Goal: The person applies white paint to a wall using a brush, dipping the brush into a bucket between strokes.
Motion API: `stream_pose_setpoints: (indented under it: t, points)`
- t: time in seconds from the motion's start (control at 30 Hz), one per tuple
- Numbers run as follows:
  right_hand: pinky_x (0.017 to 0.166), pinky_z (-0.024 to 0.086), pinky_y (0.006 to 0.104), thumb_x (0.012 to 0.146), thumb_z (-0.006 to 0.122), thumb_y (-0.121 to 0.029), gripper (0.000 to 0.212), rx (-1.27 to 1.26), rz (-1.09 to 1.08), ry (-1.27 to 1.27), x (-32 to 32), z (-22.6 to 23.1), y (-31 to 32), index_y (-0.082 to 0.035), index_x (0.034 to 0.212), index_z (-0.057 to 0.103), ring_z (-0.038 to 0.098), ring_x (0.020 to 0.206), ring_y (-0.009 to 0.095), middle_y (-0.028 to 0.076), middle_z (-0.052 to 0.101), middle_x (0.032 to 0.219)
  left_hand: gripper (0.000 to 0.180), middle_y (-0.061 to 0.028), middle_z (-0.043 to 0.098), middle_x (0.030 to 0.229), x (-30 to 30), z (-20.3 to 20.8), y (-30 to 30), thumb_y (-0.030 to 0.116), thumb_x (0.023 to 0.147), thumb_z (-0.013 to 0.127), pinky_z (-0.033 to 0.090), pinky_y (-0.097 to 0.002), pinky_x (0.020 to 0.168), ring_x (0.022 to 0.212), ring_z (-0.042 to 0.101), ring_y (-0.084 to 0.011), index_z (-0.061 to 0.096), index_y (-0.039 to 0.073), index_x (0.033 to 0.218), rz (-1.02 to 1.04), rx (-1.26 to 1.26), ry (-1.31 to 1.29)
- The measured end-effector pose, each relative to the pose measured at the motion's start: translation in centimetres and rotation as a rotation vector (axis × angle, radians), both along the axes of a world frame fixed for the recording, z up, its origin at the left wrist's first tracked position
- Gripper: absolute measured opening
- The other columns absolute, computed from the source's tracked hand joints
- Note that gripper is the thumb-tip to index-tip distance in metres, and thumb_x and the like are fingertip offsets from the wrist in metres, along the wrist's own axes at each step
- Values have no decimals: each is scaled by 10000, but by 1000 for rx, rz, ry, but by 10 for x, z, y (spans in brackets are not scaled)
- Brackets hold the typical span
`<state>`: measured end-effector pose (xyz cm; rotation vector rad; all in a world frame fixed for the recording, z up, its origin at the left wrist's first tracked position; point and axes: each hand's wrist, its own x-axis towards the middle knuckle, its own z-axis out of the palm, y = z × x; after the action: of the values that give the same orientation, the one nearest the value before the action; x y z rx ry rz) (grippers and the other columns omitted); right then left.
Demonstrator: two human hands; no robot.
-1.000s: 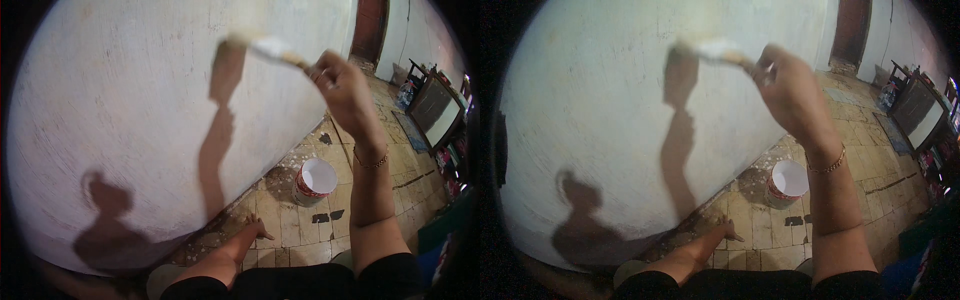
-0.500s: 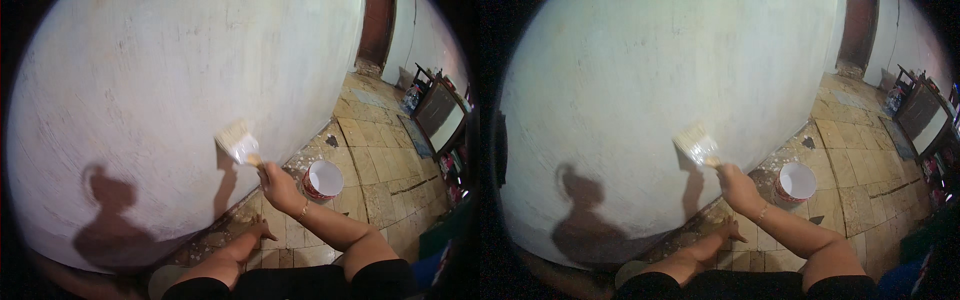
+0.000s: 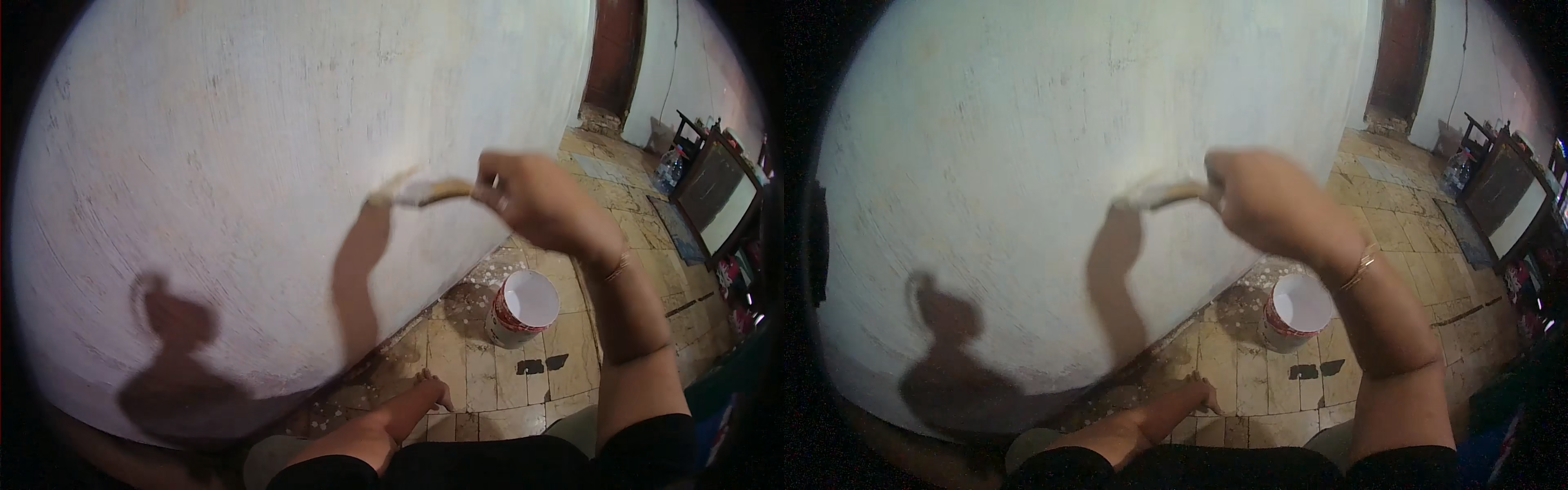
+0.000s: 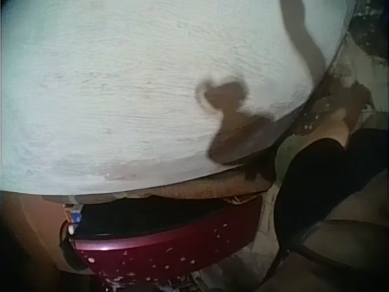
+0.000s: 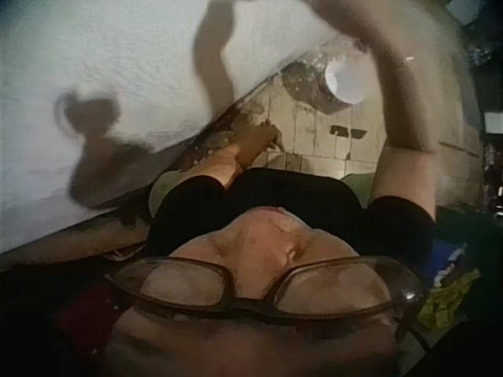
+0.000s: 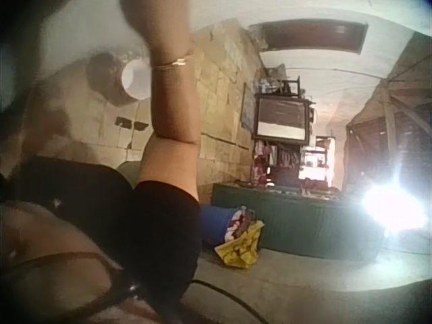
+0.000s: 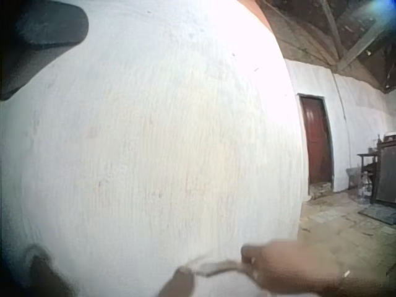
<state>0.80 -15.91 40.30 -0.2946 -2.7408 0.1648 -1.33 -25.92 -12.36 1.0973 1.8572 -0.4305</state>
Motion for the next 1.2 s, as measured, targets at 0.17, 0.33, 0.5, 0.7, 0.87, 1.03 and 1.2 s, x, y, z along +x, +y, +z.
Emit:
stream_pose_setpoints:
  t: [0.17,0.33,0.5,0.7,0.87,1.03,1.2]
  points:
    - [492,329,291,887,582,-170,173,47,172,496,17,67,-13,-6,832,586,392,522,117,48,462,595,1348,-306,-221,1441,-7,0,-6,631,578,755,15,-542,1096,1331,-174,-493,-91,37,1443,20,-166,-37]
    - [458,255,214,919,563,-163,128,-27,174,875,-32,53,-23,-44,879,587,311,513,37,-56,405,579,985,-348,9,1455,-12,-26,-12,644,652,692,97,-612,1060,1314,-38,-569,420,-27,1318,54,17,-57]
    - [576,430,465,885,558,-167,156,-104,99,685,-48,-27,-36,-46,854,465,541,687,422,205,540,718,961,-340,14,1455,-13,-16,-2,625,652,706,135,-595,1058,1313,43,-530,419,-4,1318,71,-41,-171]
    - [634,441,507,893,517,-212,187,-278,45,18,11,-155,-27,-35,905,458,566,737,426,203,582,800,970,-334,-4,1451,-19,6,-6,599,655,721,167,-572,1057,1310,142,-470,364,15,1343,141,-83,-241]
    - [634,439,479,845,570,-175,177,-199,-25,-218,5,-143,-13,-13,856,501,576,707,418,226,589,737,984,-329,-20,1447,-18,17,-6,577,658,735,194,-552,1055,1308,225,-419,319,32,1364,169,-102,-216]
    - [646,458,448,864,590,-229,209,-39,44,-164,-19,-26,-31,-21,882,580,596,717,390,212,619,755,823,-315,144,1459,-33,-32,-11,573,703,706,260,-471,1059,1277,368,-300,471,78,1317,349,-134,-426]
    - [494,338,287,855,622,-156,145,90,81,325,8,61,-21,-14,824,621,392,545,88,25,512,587,763,-236,213,1468,-16,67,-6,482,722,737,429,-382,930,1151,490,-261,473,73,1310,149,-94,-238]
